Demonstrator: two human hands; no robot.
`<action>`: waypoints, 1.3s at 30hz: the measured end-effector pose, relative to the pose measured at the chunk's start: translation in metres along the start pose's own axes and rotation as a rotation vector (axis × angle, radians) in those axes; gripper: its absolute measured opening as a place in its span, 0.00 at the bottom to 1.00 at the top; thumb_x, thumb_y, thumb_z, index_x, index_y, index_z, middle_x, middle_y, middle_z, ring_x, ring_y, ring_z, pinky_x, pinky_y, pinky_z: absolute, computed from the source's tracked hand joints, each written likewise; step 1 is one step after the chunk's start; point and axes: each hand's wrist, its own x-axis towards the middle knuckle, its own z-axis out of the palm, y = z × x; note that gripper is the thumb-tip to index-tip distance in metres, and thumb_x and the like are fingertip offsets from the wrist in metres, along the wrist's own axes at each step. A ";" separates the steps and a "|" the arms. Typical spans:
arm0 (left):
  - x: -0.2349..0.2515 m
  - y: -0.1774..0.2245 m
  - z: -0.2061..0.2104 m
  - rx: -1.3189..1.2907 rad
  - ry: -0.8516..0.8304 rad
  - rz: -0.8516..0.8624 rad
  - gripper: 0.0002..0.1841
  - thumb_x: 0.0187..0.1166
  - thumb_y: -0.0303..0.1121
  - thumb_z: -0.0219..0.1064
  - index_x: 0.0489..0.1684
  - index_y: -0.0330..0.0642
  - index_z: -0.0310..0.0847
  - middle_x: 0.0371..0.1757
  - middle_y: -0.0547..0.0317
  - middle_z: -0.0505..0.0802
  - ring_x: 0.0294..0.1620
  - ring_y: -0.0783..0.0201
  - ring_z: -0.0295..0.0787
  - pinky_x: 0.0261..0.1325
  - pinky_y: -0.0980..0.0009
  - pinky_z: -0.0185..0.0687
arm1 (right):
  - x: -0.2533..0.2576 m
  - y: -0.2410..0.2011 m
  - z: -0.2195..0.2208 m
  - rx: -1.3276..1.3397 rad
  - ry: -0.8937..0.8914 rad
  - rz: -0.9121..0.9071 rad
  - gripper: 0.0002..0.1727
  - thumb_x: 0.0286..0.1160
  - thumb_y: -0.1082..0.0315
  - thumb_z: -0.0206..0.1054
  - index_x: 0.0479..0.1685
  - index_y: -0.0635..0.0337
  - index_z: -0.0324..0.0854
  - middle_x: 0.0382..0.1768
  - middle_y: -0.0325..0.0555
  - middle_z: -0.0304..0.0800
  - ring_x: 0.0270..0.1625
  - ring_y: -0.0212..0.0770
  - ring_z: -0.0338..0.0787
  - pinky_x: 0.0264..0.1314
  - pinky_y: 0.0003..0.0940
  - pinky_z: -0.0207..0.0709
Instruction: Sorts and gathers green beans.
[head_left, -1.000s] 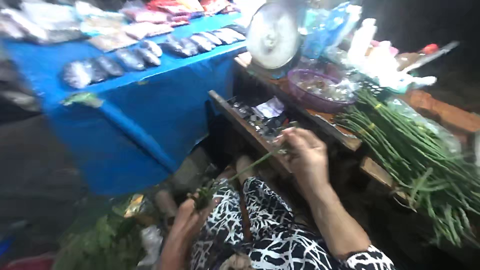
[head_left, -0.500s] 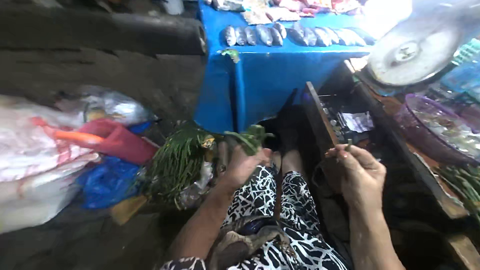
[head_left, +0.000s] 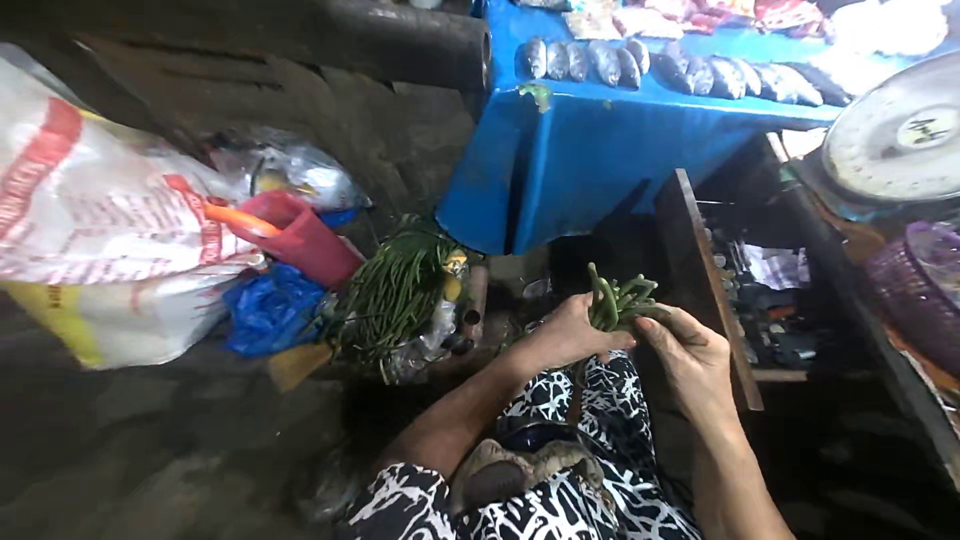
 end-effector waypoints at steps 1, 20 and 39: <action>-0.001 0.000 -0.001 0.026 0.014 0.012 0.20 0.71 0.26 0.79 0.58 0.37 0.78 0.35 0.64 0.91 0.25 0.75 0.88 0.34 0.79 0.88 | -0.001 0.000 -0.004 -0.008 0.009 -0.009 0.09 0.79 0.73 0.67 0.51 0.68 0.89 0.46 0.40 0.95 0.48 0.27 0.93 0.57 0.23 0.88; -0.005 0.001 0.022 0.438 0.164 -0.035 0.24 0.68 0.35 0.79 0.62 0.36 0.83 0.51 0.55 0.92 0.50 0.71 0.88 0.59 0.72 0.83 | -0.009 0.001 0.017 0.003 0.172 0.087 0.12 0.81 0.74 0.57 0.40 0.65 0.88 0.34 0.35 0.91 0.36 0.22 0.89 0.43 0.19 0.85; -0.012 -0.007 -0.001 -0.053 -0.116 -0.076 0.29 0.62 0.22 0.76 0.66 0.43 0.74 0.33 0.63 0.89 0.21 0.74 0.81 0.23 0.80 0.78 | -0.010 0.010 0.015 0.046 -0.067 0.125 0.22 0.83 0.77 0.57 0.74 0.73 0.75 0.66 0.46 0.90 0.61 0.25 0.90 0.66 0.21 0.84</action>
